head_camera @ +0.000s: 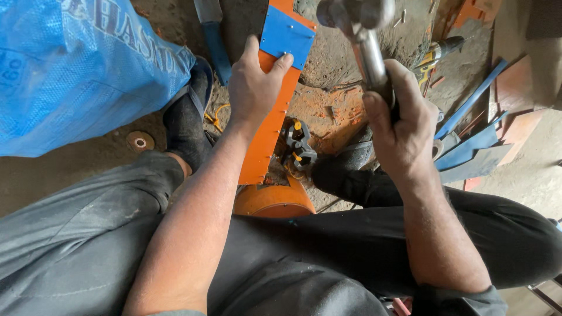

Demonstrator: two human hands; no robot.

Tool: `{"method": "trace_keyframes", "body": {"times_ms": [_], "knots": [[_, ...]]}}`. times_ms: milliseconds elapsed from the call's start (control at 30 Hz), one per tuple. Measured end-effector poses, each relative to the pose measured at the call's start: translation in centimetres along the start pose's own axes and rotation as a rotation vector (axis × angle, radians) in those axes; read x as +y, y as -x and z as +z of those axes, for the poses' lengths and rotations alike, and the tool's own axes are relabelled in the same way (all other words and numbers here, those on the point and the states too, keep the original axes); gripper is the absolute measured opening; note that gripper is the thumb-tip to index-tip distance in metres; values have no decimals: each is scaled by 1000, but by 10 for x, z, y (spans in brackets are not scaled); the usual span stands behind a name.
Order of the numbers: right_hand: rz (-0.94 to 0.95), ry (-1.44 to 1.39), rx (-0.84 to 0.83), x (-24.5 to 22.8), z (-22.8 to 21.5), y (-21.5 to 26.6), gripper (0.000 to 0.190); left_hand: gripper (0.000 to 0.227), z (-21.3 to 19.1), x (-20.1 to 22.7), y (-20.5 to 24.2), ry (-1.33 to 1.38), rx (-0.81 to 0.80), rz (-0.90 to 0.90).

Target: The person sits on the floor and uses pliers to bend a small metal piece. They then use a hammer to drive nails into a blue metal plate attached to an orange metal bar. Finally, they use a metal file to smooth the edges of the assembled piece.

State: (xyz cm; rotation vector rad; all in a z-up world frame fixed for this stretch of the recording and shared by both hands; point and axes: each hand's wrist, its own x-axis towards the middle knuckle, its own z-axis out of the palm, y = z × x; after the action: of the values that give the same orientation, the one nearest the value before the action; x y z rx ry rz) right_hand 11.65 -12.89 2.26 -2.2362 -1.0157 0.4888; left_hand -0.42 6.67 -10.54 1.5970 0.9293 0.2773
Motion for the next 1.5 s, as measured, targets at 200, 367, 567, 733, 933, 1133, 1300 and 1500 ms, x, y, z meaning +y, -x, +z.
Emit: {"method": "trace_keyframes", "body": {"times_ms": [200,367,567,733,933,1133,1300,1500], "knots": [[28,26,-41,12,23,-10,33,40,2,3,-8,-158,-25,-83],[-56,-127,67,22,20,7,30,38,3,-9,-2,-105,-4,-34],[14,72,-21,28,29,-6,37,46,3,-1,-7,-115,-13,-32],[-120,-24,63,27,30,7,36,43,1,-5,-1,-127,-44,-124],[-19,-60,37,35,34,-6,35,41,7,-2,-13,-66,-43,-113],[7,-18,29,38,33,-3,34,43,3,1,-10,-116,-7,-72],[-69,-83,58,40,36,1,33,42,3,-5,-1,-96,-7,-62],[11,-44,36,37,38,-3,36,42,6,-6,-7,-131,30,-43]]}}
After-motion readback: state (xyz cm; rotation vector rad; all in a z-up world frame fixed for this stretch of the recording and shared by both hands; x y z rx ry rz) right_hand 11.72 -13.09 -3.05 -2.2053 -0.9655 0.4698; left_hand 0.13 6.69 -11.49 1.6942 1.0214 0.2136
